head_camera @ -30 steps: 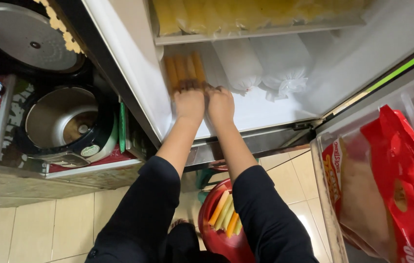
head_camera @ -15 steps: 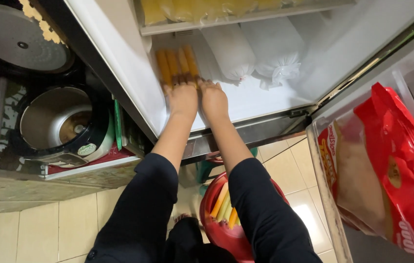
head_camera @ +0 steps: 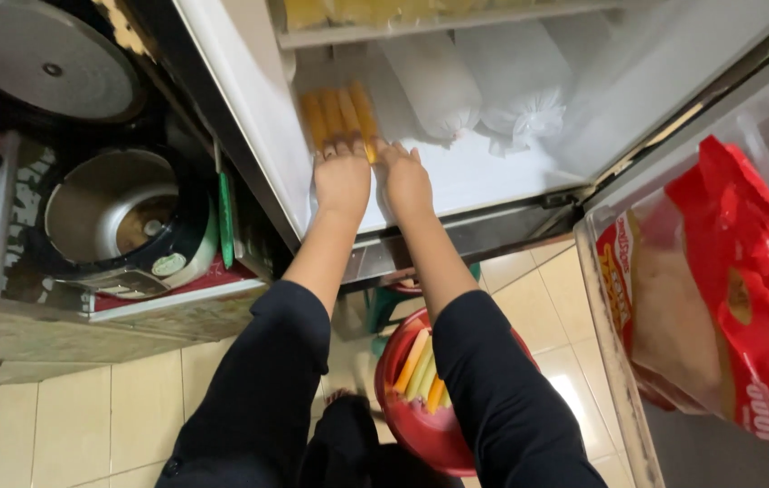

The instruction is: Transferring ice pops from a bowl into a freezer and moving between rooms to collect more.

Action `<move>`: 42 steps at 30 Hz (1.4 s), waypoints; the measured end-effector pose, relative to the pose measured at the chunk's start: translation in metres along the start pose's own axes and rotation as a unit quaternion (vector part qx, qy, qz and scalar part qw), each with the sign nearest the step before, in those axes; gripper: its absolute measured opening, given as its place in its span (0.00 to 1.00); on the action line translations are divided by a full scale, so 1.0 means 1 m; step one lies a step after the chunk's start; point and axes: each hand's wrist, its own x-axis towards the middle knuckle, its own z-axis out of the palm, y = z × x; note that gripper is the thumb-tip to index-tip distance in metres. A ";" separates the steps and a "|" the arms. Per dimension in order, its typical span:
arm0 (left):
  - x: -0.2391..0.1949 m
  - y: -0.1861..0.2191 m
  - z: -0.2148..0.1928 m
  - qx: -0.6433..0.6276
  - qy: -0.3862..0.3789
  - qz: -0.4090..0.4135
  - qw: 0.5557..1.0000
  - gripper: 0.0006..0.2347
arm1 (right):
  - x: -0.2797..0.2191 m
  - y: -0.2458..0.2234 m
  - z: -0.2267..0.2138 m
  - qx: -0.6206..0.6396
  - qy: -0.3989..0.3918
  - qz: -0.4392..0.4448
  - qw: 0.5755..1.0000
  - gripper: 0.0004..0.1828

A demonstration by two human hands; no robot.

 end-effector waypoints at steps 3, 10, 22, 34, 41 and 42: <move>0.003 0.001 0.003 0.013 0.030 0.026 0.999 0.09 | 0.004 0.006 0.005 0.025 0.012 0.000 1.000 0.21; 0.001 -0.004 0.005 0.015 -0.053 0.044 0.998 0.12 | -0.001 0.003 0.003 0.047 0.021 -0.003 0.999 0.19; -0.015 0.029 -0.112 -0.123 -0.189 0.080 0.971 0.29 | -0.073 0.037 -0.030 0.203 0.106 -0.108 0.967 0.45; -0.356 0.172 -0.023 -0.393 -0.454 0.166 0.783 0.26 | -0.549 0.235 0.100 0.170 -0.029 0.466 0.868 0.15; -0.445 0.190 -0.012 -0.398 -0.652 -0.029 0.645 0.34 | -0.509 0.205 0.162 0.238 -0.117 0.582 0.768 0.36; -0.452 0.191 -0.008 -0.396 -0.654 -0.028 0.644 0.34 | -0.514 0.208 0.168 0.239 -0.117 0.584 0.767 0.36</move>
